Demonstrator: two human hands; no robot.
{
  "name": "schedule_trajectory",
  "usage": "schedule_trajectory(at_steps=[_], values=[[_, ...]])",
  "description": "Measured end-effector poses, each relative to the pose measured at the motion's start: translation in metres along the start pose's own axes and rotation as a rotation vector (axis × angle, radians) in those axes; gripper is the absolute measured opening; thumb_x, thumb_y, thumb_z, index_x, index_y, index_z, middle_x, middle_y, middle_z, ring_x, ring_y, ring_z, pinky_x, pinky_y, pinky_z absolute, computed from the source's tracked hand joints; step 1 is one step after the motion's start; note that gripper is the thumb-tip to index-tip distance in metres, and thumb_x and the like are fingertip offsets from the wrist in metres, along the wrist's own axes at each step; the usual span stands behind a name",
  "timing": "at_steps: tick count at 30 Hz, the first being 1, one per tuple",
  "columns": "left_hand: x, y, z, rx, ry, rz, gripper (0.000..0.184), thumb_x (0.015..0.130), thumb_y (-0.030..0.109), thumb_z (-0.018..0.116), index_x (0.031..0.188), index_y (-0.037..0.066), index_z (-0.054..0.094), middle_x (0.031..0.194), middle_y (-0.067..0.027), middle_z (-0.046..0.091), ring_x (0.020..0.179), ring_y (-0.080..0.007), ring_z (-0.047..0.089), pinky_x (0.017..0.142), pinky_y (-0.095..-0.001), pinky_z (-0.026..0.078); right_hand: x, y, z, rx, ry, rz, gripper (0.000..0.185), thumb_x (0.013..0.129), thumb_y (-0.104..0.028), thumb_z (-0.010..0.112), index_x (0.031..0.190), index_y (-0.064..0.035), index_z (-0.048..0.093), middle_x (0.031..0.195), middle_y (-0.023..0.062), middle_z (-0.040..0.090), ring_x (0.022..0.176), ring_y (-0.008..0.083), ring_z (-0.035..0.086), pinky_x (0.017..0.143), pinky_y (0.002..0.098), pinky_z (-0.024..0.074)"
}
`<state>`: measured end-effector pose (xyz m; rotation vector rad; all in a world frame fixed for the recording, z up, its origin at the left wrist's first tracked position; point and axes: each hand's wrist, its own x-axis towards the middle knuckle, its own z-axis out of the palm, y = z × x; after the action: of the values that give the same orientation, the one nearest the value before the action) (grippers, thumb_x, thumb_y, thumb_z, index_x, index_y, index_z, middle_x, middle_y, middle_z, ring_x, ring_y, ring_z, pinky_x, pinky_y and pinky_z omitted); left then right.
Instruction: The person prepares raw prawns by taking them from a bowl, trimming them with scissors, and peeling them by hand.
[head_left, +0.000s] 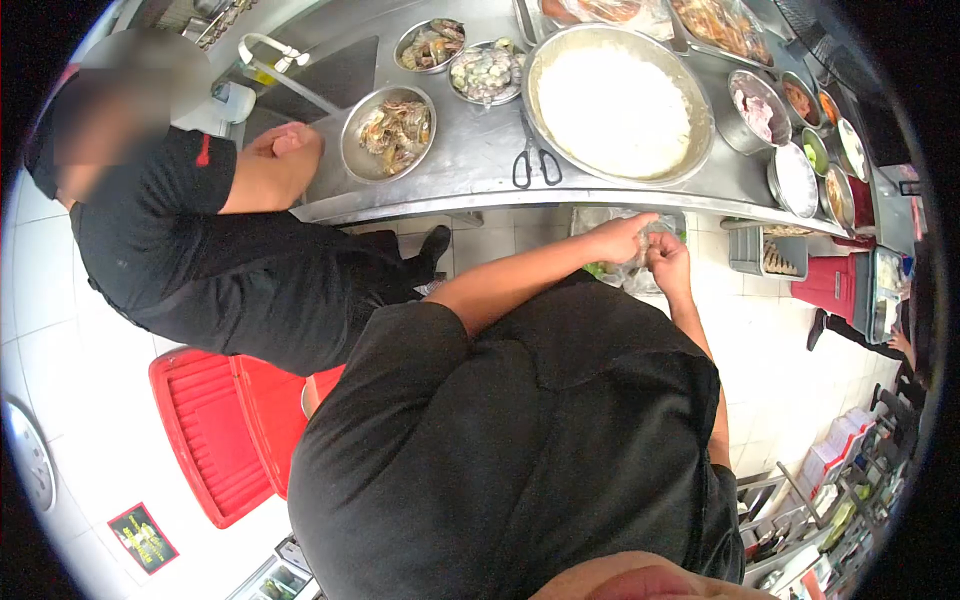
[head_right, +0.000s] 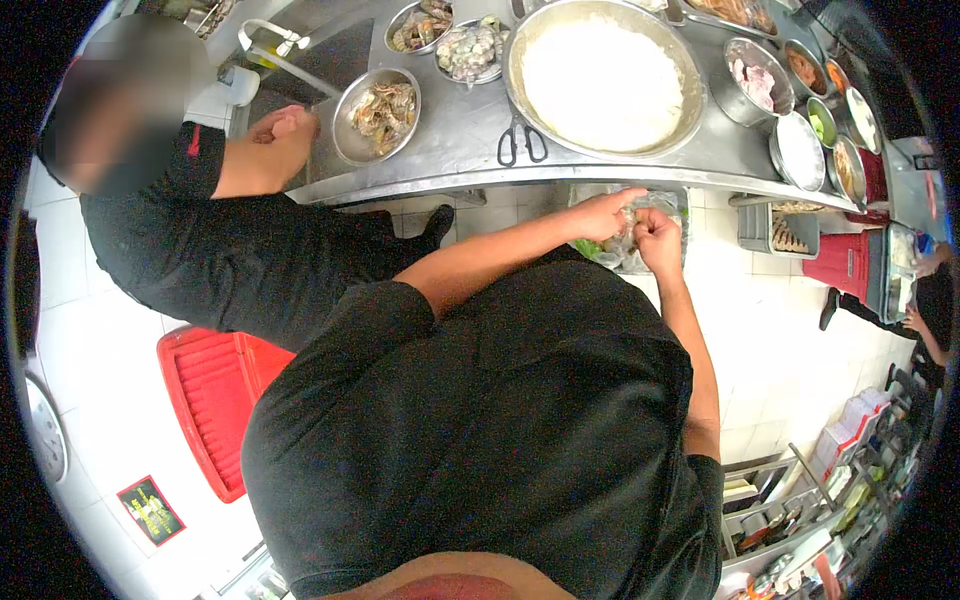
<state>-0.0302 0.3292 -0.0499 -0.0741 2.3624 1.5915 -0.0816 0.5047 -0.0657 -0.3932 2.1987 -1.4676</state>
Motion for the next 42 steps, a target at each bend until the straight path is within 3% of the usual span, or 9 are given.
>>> schedule_trajectory(at_steps=[2, 5, 8, 12, 21, 28, 31, 36, 42], values=[[-0.003, 0.011, -0.007, -0.018, -0.008, -0.055, 0.064, 0.087, 0.002, 0.046, 0.149, 0.013, 0.036, 0.090, -0.0204, 0.068, 0.077, -0.0260, 0.065, 0.073, -0.0391, 0.051, -0.003, -0.003, 0.000, 0.135, 0.035, 0.009, 0.020, 0.084, -0.003, 0.060, 0.099, 0.0015, 0.071, 0.066, 0.0053, 0.064, 0.058, 0.0080, 0.055, 0.056, 0.0267, 0.0465], [-0.006, 0.025, -0.011, -0.009, -0.043, -0.061, 0.063, 0.087, 0.002, 0.045, 0.149, 0.013, 0.036, 0.090, -0.0192, 0.068, 0.078, -0.0252, 0.064, 0.074, -0.0387, 0.051, -0.014, -0.030, 0.000, -0.250, -0.023, -0.186, 0.020, 0.089, -0.008, 0.060, 0.103, 0.0008, 0.070, 0.070, 0.0059, 0.066, 0.062, 0.0089, 0.058, 0.058, 0.0276, 0.0478], [0.002, 0.005, 0.001, -0.014, -0.012, 0.076, 0.063, 0.088, 0.002, 0.045, 0.149, 0.013, 0.036, 0.090, -0.0185, 0.067, 0.077, -0.0249, 0.063, 0.073, -0.0381, 0.051, -0.009, -0.033, -0.009, -0.263, -0.062, -0.076, 0.022, 0.090, -0.010, 0.060, 0.107, 0.0006, 0.070, 0.073, 0.0101, 0.068, 0.065, 0.0099, 0.061, 0.062, 0.0287, 0.0501], [0.000, 0.005, 0.004, -0.095, 0.028, 0.014, 0.064, 0.087, 0.001, 0.045, 0.149, 0.015, 0.037, 0.089, -0.0176, 0.067, 0.077, -0.0256, 0.063, 0.072, -0.0380, 0.050, 0.005, 0.006, -0.011, 0.112, -0.059, 0.002, 0.022, 0.086, -0.008, 0.060, 0.103, 0.0023, 0.070, 0.062, 0.0083, 0.064, 0.056, 0.0102, 0.060, 0.055, 0.0292, 0.0483], [-0.014, 0.033, -0.008, 0.121, 0.017, 0.056, 0.064, 0.086, 0.004, 0.047, 0.148, 0.019, 0.038, 0.079, -0.0228, 0.064, 0.068, -0.0320, 0.061, 0.066, -0.0423, 0.048, -0.009, -0.025, -0.012, -0.343, 0.018, -0.215, 0.027, 0.076, -0.011, 0.065, 0.099, 0.0008, 0.072, 0.058, 0.0133, 0.060, 0.052, 0.0135, 0.055, 0.054, 0.0326, 0.0468], [-0.011, 0.029, -0.011, 0.081, -0.037, 0.076, 0.064, 0.087, 0.003, 0.044, 0.149, 0.019, 0.037, 0.093, -0.0222, 0.065, 0.079, -0.0298, 0.063, 0.076, -0.0401, 0.049, -0.006, -0.001, -0.014, 0.131, -0.075, 0.041, 0.018, 0.083, -0.002, 0.057, 0.097, 0.0011, 0.069, 0.069, -0.0024, 0.061, 0.057, 0.0059, 0.049, 0.052, 0.0255, 0.0398], [-0.008, 0.018, -0.008, 0.008, -0.062, 0.133, 0.065, 0.087, -0.001, 0.042, 0.149, 0.016, 0.037, 0.118, -0.0205, 0.062, 0.094, -0.0250, 0.062, 0.091, -0.0328, 0.048, -0.007, 0.005, -0.008, 0.320, -0.065, 0.098, 0.017, 0.086, -0.002, 0.056, 0.098, -0.0012, 0.068, 0.070, -0.0016, 0.062, 0.056, 0.0063, 0.051, 0.052, 0.0238, 0.0417], [-0.004, 0.015, -0.011, -0.109, -0.029, 0.102, 0.062, 0.089, -0.004, 0.041, 0.148, 0.014, 0.038, 0.124, -0.0184, 0.060, 0.096, -0.0223, 0.062, 0.092, -0.0346, 0.048, -0.011, -0.002, -0.005, 0.738, -0.007, 0.241, 0.023, 0.089, -0.001, 0.053, 0.109, -0.0007, 0.065, 0.081, 0.0043, 0.066, 0.060, 0.0103, 0.058, 0.053, 0.0250, 0.0485], [0.000, -0.007, -0.006, -0.002, 0.087, 0.247, 0.059, 0.093, 0.000, 0.045, 0.149, 0.013, 0.034, 0.113, -0.0123, 0.065, 0.089, -0.0182, 0.062, 0.081, -0.0303, 0.050, -0.013, -0.029, -0.005, 0.386, -0.153, 0.123, 0.028, 0.089, -0.002, 0.054, 0.115, -0.0002, 0.062, 0.082, 0.0042, 0.067, 0.057, 0.0098, 0.057, 0.051, 0.0243, 0.0470]])
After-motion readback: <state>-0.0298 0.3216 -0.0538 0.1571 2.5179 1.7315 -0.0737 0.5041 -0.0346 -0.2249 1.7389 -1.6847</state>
